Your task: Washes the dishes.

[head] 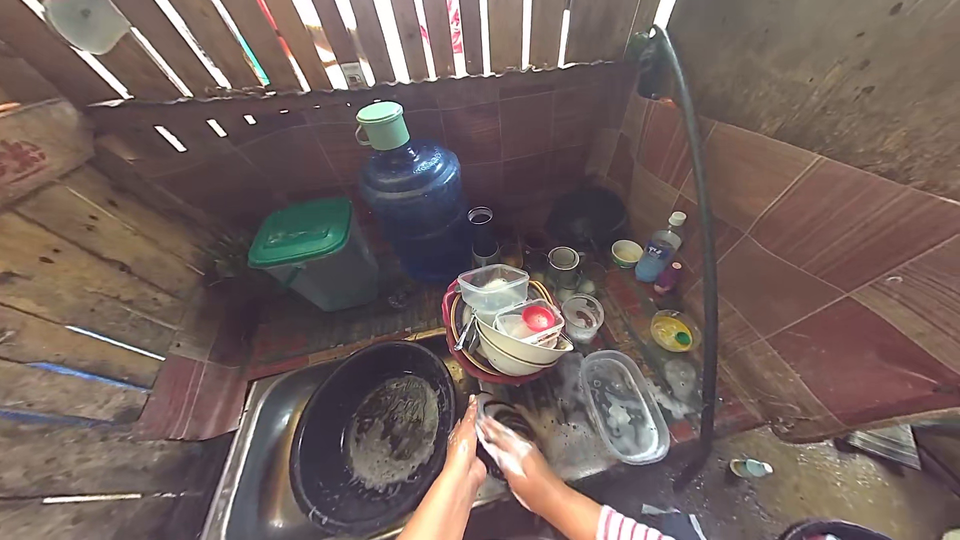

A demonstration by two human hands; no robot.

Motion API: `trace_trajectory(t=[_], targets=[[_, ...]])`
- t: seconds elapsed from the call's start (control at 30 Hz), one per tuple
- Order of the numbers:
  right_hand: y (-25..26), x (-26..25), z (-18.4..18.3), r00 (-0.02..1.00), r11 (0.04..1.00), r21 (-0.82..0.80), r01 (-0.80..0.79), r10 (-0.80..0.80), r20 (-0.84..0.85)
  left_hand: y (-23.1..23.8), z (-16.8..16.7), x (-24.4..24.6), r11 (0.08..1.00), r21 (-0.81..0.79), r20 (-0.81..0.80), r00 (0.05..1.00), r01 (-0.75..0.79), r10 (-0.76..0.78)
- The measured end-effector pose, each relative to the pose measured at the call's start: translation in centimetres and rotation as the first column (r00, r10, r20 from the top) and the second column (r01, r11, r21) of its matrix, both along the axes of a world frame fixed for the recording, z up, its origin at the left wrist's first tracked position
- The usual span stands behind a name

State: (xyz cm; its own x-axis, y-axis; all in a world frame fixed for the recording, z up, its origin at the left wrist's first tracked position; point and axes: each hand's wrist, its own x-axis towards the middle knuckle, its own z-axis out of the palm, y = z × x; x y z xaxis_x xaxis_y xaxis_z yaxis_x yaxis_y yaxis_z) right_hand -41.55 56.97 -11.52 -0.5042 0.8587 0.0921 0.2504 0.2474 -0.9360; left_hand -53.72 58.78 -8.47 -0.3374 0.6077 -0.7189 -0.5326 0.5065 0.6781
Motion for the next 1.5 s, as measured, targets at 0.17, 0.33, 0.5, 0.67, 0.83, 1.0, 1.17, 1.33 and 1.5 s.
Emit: trace_trajectory(t=[0.17,0.33,0.5,0.67,0.83,1.0,1.17,1.33,1.5], targets=[[2.1,3.9,-6.6,0.967,0.989,-0.079,0.125,-0.104,0.231,-1.0,-1.2,-0.4,0.997,0.066,0.042,0.998,0.033,-0.036],[3.1,-0.9,-1.0,0.993,0.989,-0.110,0.097,-0.089,0.080,-0.2,-0.3,-0.1,0.997,0.052,0.022,0.998,0.056,-0.057],[-0.3,3.7,-4.5,0.999,0.998,0.041,0.042,-0.042,0.014,0.2,-0.4,-0.6,0.994,0.043,0.027,0.995,0.100,-0.101],[4.2,2.0,-4.4,0.957,0.975,-0.122,0.187,-0.152,0.247,0.5,-0.3,0.4,0.988,0.035,-0.065,0.987,0.149,-0.147],[-0.6,1.0,-1.8,0.987,0.996,0.074,0.041,-0.029,-0.159,0.9,-0.1,0.4,0.994,-0.016,-0.105,0.988,0.112,-0.114],[1.8,4.4,-7.8,0.968,0.984,0.005,0.179,-0.177,0.180,0.1,-0.4,0.1,0.986,0.015,-0.079,0.983,0.167,-0.166],[1.2,-0.1,-2.6,0.990,0.991,-0.003,0.137,-0.137,-0.016,-0.2,-0.3,0.5,0.989,0.016,-0.075,0.987,0.145,-0.144],[-1.8,4.1,-6.0,0.999,0.992,0.119,0.048,-0.050,0.014,-0.9,-0.7,-0.2,0.981,0.020,-0.030,0.981,0.193,-0.192],[2.3,4.1,-5.9,0.857,0.855,-0.053,0.516,-0.515,0.033,-1.9,0.2,0.3,0.881,0.008,-0.221,0.860,0.472,-0.459]])
